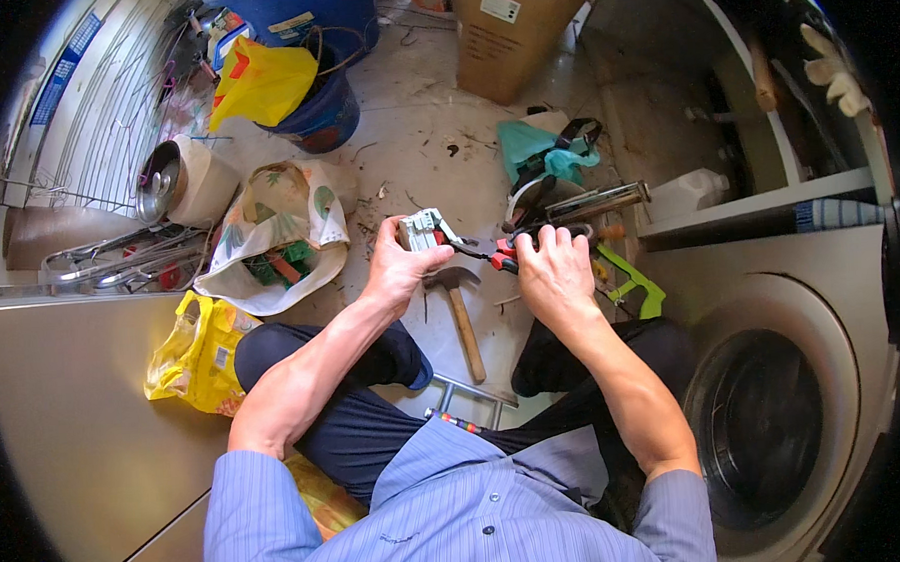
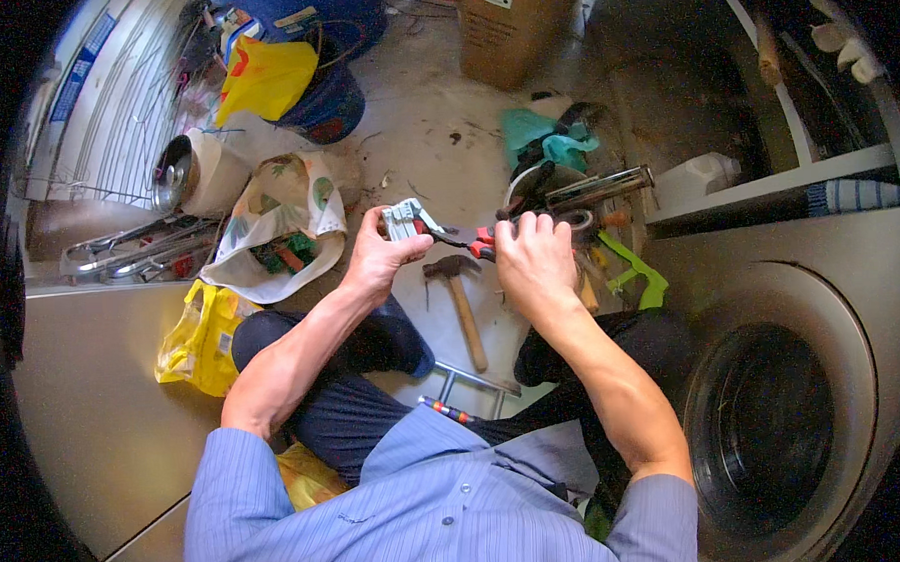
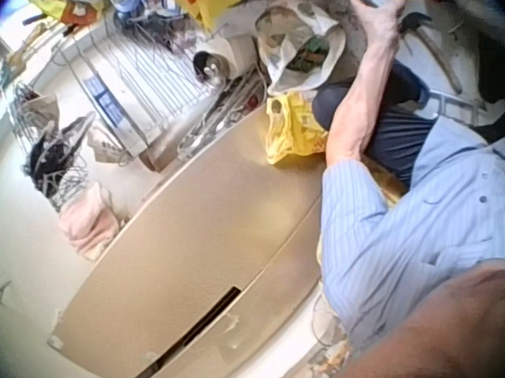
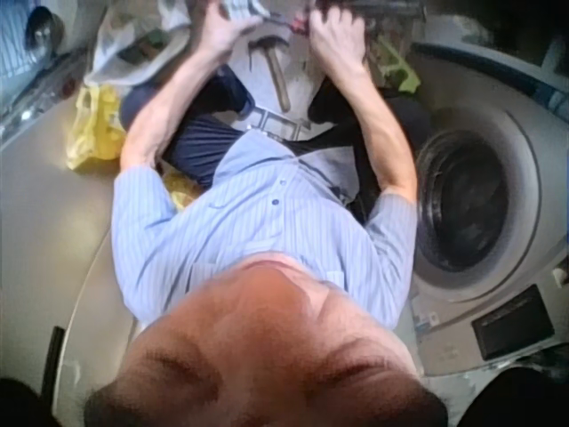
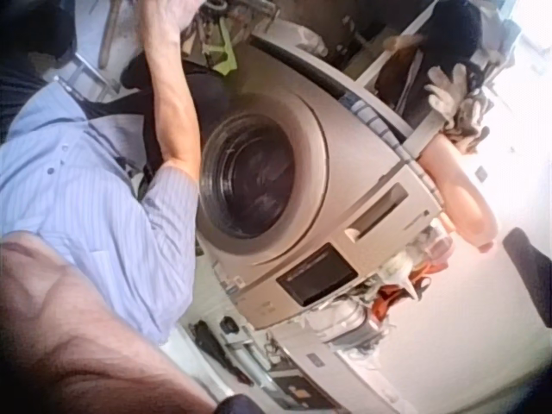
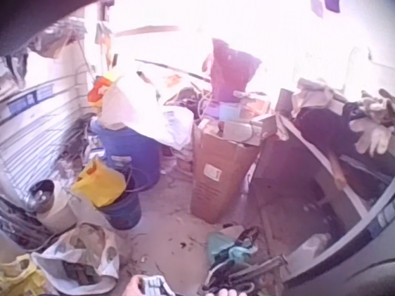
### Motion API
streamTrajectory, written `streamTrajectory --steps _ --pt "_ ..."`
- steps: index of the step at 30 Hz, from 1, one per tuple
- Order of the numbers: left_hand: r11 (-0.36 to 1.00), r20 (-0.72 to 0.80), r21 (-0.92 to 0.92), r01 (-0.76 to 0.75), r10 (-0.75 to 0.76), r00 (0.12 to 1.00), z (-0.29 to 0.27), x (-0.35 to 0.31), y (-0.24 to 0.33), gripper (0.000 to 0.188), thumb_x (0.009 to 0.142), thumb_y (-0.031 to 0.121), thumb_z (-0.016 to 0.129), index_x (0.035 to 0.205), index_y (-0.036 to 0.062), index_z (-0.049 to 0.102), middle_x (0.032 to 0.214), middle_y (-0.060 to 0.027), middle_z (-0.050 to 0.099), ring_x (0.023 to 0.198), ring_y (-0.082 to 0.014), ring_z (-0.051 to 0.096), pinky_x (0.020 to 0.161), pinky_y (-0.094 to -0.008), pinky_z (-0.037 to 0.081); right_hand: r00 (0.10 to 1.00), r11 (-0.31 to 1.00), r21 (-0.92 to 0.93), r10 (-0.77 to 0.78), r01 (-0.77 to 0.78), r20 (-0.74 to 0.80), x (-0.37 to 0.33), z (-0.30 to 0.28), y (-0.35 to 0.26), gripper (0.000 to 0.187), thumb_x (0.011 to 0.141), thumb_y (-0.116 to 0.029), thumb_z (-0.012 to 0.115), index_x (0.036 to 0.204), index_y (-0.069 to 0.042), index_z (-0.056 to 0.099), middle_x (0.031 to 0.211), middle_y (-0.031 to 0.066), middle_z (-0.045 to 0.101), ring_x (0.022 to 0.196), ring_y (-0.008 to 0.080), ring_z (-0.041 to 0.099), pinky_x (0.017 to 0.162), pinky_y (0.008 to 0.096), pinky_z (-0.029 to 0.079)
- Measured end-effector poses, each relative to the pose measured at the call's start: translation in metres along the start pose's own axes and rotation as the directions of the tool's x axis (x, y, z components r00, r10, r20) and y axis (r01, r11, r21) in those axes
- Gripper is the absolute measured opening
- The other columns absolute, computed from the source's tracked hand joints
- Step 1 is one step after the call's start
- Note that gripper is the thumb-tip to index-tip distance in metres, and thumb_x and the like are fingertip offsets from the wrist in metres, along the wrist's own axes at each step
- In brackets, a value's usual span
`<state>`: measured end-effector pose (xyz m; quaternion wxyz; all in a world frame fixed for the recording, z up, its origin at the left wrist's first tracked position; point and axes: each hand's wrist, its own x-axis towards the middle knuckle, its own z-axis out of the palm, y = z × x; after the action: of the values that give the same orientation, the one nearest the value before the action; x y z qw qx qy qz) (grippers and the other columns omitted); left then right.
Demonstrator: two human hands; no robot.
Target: The person disassembles a circuit breaker by hand, using a hammer to strike the casing and a screwdriver and pliers to pry it open and extract internal parts.
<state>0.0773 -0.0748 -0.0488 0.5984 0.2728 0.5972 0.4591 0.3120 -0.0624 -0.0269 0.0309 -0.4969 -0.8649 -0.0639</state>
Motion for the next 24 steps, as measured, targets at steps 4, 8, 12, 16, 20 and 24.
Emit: streamTrajectory --steps 4,8,12,16,20,24 --pt "0.985 0.102 -0.048 0.167 -0.162 0.982 -0.008 0.003 -0.005 0.069 0.072 -0.002 0.083 0.130 0.0040 0.044 0.112 -0.0100 0.062 0.096 -0.0192 0.066 0.077 -0.0341 0.060 0.995 0.996 0.039 -0.084 0.082 0.052 0.000 -0.006 0.018 0.010 0.082 -0.015 0.062 0.089 -0.009 0.065 0.085 0.0103 0.062 0.085 0.0281 0.061 0.072 0.0421 0.042" --pt "0.948 0.172 -0.045 0.316 -0.304 0.937 -0.011 0.000 -0.013 0.055 0.077 0.001 0.076 0.125 0.0069 0.049 0.111 -0.0072 0.064 0.093 -0.0188 0.066 0.077 -0.0367 0.063 0.979 0.992 0.065 -0.114 0.105 0.168 -0.003 -0.006 0.023 0.012 0.083 -0.014 0.061 0.093 -0.012 0.067 0.086 0.0094 0.064 0.087 0.0278 0.064 0.078 0.0424 0.044" --pt "0.890 0.351 -0.021 0.456 -0.420 0.837 -0.017 0.001 -0.020 0.040 0.082 0.005 0.070 0.120 0.0078 0.058 0.109 -0.0059 0.066 0.093 -0.0173 0.067 0.077 -0.0357 0.064 0.960 0.980 0.110 -0.185 0.165 0.212 -0.009 -0.009 0.039 0.011 0.083 -0.014 0.060 0.089 -0.013 0.069 0.078 0.0080 0.065 0.081 0.0282 0.066 0.077 0.0420 0.045" --pt "0.837 0.472 -0.007 0.548 -0.480 0.739 -0.022 -0.003 -0.031 0.038 0.084 0.008 0.069 0.120 0.0042 0.060 0.110 -0.0076 0.067 0.093 -0.0184 0.068 0.080 -0.0364 0.064 0.921 0.962 0.211 -0.234 0.172 0.313 -0.015 -0.007 0.052 0.012 0.081 -0.012 0.060 0.085 -0.012 0.071 0.077 0.0112 0.069 0.077 0.0321 0.069 0.073 0.0446 0.049" --pt "0.787 0.523 -0.009 0.617 -0.523 0.673 -0.023 -0.009 -0.046 0.041 0.084 0.007 0.068 0.123 -0.0003 0.059 0.110 -0.0114 0.067 0.095 -0.0204 0.068 0.082 -0.0375 0.065 0.859 0.957 0.264 -0.232 0.118 0.456 -0.025 -0.007 0.056 0.014 0.083 -0.017 0.062 0.086 -0.012 0.074 0.080 0.0146 0.072 0.081 0.0329 0.071 0.076 0.0451 0.051" --pt "0.769 0.606 -0.030 0.639 -0.494 0.623 -0.029 -0.008 -0.054 0.049 0.082 0.005 0.067 0.129 -0.0014 0.056 0.111 -0.0133 0.066 0.095 -0.0226 0.068 0.087 -0.0386 0.063 0.792 0.952 0.303 -0.214 0.039 0.572 -0.030 -0.008 0.065 0.016 0.084 -0.024 0.070 0.091 -0.011 0.075 0.083 0.0146 0.073 0.085 0.0346 0.071 0.078 0.0458 0.052"
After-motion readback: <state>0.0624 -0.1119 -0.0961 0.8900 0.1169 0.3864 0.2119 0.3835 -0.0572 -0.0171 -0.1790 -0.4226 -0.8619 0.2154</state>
